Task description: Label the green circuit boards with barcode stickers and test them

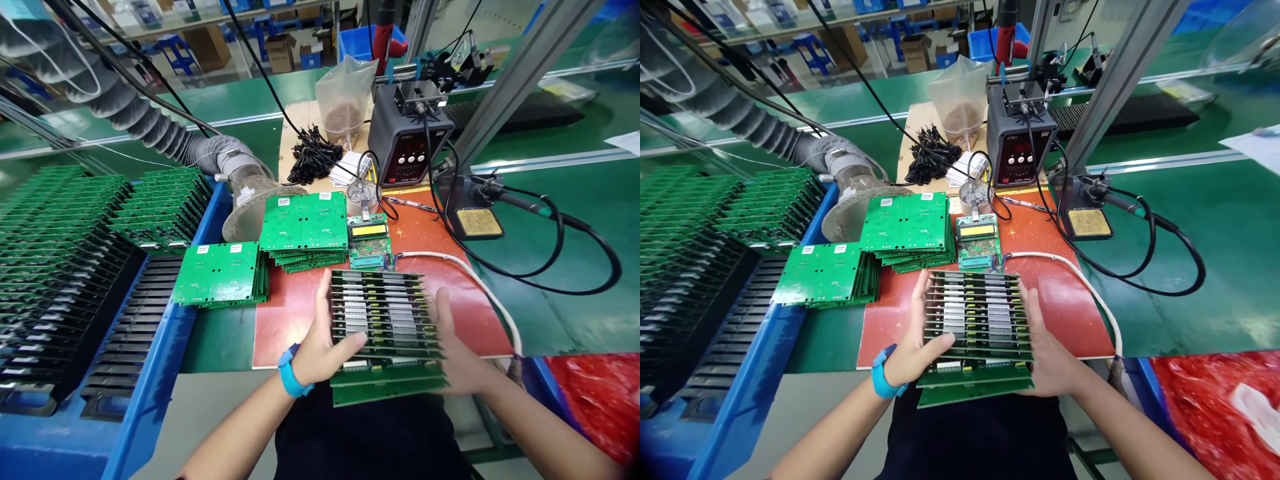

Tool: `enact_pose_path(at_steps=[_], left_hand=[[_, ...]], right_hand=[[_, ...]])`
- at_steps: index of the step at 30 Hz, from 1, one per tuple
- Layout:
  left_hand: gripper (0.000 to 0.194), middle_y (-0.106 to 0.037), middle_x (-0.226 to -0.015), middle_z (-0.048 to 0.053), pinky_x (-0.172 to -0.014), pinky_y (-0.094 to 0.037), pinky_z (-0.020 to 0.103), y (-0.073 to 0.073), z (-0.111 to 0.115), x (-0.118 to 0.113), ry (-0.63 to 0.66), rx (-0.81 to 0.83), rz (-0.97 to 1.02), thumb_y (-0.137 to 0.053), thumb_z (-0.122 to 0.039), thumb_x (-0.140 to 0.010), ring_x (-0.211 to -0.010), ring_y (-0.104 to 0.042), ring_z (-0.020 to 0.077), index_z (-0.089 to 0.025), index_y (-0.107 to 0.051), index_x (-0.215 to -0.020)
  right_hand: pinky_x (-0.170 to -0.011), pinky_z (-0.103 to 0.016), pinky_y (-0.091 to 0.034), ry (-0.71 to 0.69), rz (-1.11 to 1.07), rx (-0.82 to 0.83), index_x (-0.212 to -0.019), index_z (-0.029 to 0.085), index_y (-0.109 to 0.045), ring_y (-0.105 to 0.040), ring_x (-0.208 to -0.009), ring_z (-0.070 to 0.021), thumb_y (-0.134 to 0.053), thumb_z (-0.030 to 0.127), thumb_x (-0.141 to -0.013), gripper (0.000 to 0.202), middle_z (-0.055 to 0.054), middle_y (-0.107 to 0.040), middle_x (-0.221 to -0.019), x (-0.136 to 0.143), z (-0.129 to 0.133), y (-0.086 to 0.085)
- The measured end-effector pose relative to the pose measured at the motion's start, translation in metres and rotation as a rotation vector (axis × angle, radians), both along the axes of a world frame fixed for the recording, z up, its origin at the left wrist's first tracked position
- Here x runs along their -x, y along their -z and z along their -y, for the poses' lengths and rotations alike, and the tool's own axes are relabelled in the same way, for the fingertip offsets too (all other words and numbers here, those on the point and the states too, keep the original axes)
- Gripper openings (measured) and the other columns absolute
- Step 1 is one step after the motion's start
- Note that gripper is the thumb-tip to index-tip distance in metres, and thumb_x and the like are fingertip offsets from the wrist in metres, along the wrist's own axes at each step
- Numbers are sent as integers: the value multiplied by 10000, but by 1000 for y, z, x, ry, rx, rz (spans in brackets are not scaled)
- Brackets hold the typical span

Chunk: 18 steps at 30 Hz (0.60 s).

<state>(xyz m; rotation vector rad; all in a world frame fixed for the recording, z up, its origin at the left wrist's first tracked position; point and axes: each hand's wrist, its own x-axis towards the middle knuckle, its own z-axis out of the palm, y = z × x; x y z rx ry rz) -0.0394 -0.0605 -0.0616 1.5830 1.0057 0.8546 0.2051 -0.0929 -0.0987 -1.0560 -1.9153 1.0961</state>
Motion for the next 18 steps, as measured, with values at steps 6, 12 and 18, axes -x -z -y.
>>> enact_pose_path(at_steps=[6, 12, 18], left_hand=[[1282, 42, -1558, 150, -1136, -126, 535, 18, -11, 24, 206, -99, 5, -412, -885, -573, -1420, -42, 355, -204, 276, -1413], [1625, 120, -1529, 230, -1079, -120, 633, 20, -22, 53, 499, -229, -226, -776, -705, -305, -1382, 0, 470, -215, 344, -1375], [1479, -9, -1512, 239, -1057, -254, 629, 18, -20, 43, 247, -299, -419, -839, -471, -510, -1385, -90, 457, -226, 324, -1388]], right_hand=[[-1125, -491, -115, 35, -15, -15, -1409, 296, 289, 14, -1411, -240, -677, 355, -749, 1172, -8, 158, -1549, -1, -3, 5], [-1121, -505, -91, 35, 10, -17, -1380, 234, 348, -34, -1413, -254, -682, 299, -735, 1217, -54, 86, -1560, 0, 1, 14], [-1118, -540, 22, -47, 161, -68, -1418, 357, 239, 81, -1389, -304, -745, 317, -678, 1232, 88, 194, -1528, -6, -3, 4]])
